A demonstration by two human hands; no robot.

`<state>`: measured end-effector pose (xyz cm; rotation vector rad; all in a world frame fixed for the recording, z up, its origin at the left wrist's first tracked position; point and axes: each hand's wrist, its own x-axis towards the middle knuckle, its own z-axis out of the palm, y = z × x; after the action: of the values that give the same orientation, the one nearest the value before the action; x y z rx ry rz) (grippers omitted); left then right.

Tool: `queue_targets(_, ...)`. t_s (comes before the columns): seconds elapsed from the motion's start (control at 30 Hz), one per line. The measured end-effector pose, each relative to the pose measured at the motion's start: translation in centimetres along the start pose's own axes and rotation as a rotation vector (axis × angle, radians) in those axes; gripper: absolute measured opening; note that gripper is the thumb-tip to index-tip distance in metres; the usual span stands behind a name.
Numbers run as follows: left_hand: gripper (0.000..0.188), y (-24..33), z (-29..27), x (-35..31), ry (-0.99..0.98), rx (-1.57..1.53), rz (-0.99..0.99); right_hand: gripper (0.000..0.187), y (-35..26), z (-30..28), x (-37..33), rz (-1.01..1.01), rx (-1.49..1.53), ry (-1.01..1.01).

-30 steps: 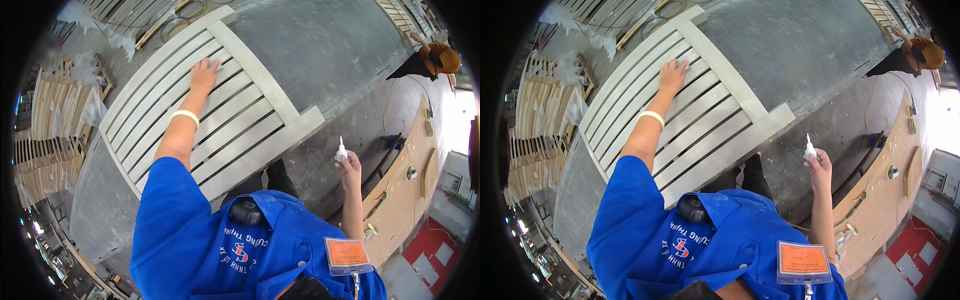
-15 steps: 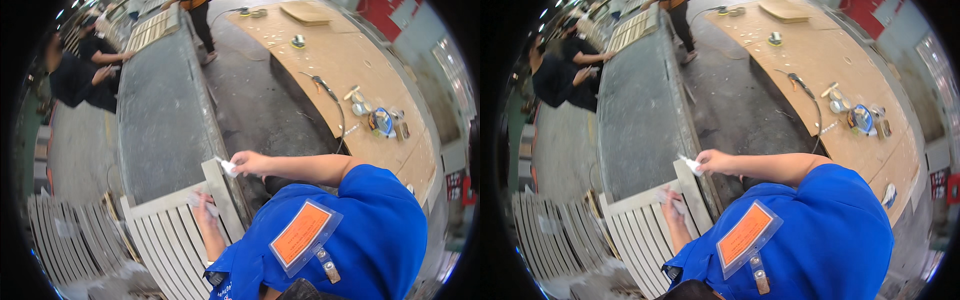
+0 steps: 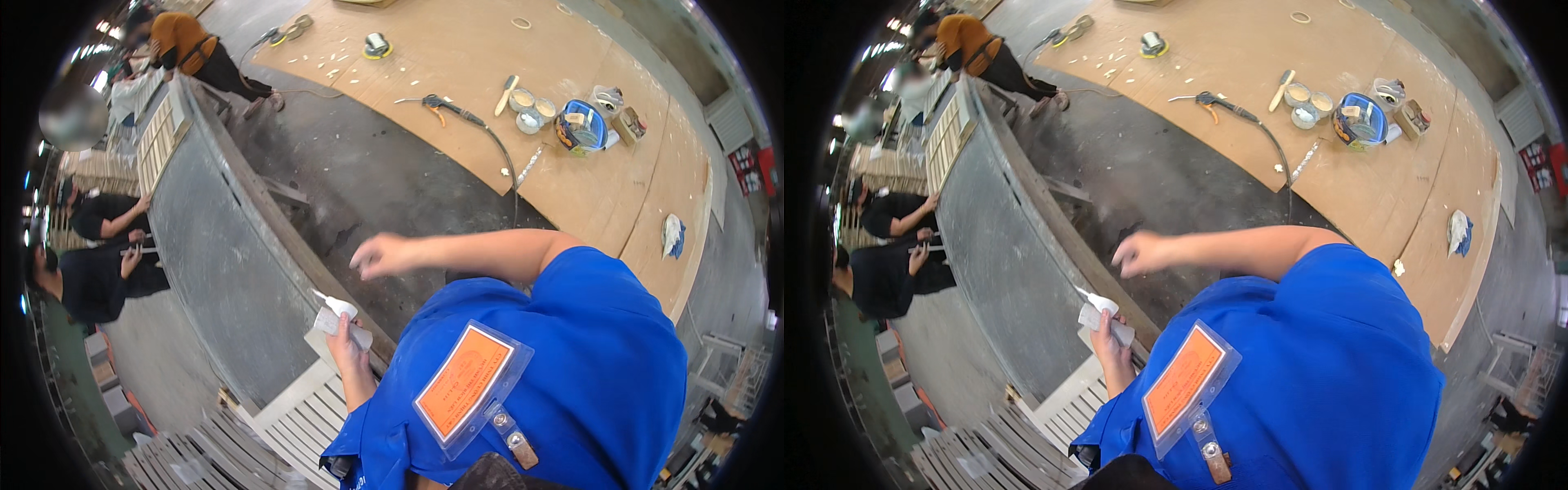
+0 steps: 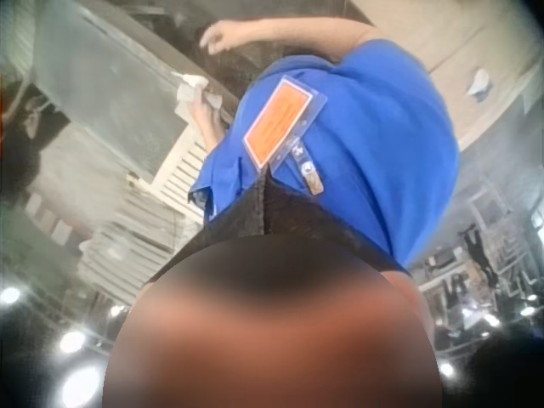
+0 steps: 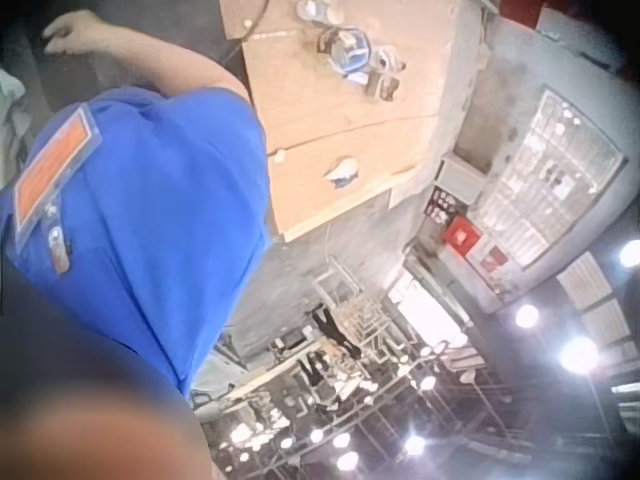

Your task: The person sands a white slatted wooden panel with a sanding block, applies a white substance from a tube, and wipes it with a cloth. The person then uses a power sander on the panel and flips it to sand the back side.

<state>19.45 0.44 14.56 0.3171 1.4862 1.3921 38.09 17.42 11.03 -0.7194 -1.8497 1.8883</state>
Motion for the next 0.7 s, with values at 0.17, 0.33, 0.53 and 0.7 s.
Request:
queue_targets(0.17, 0.030, 0.8, 4.5, 4.0, 0.008, 0.095, -0.013, 0.019, 6.3, -27.9, -8.9, 0.272, -0.124, 1.148)
queue_targets(0.33, 0.031, 0.5, 8.9, 8.2, -0.024, 0.209, -0.105, 0.022, 12.3, -44.6, -21.7, 0.706, -0.674, 1.656)
queue_targets(0.53, 0.034, -0.3, 14.1, 11.3, -0.040, 0.299, -0.169, 0.027, 19.0, -50.2, -24.1, 1.008, -0.765, 1.438)
queue_targets(0.7, 0.032, -0.4, 15.6, 11.3, -0.017, 0.315, -0.265, 0.033, 22.9, -51.9, -24.4, 1.292, -0.860, 1.189)
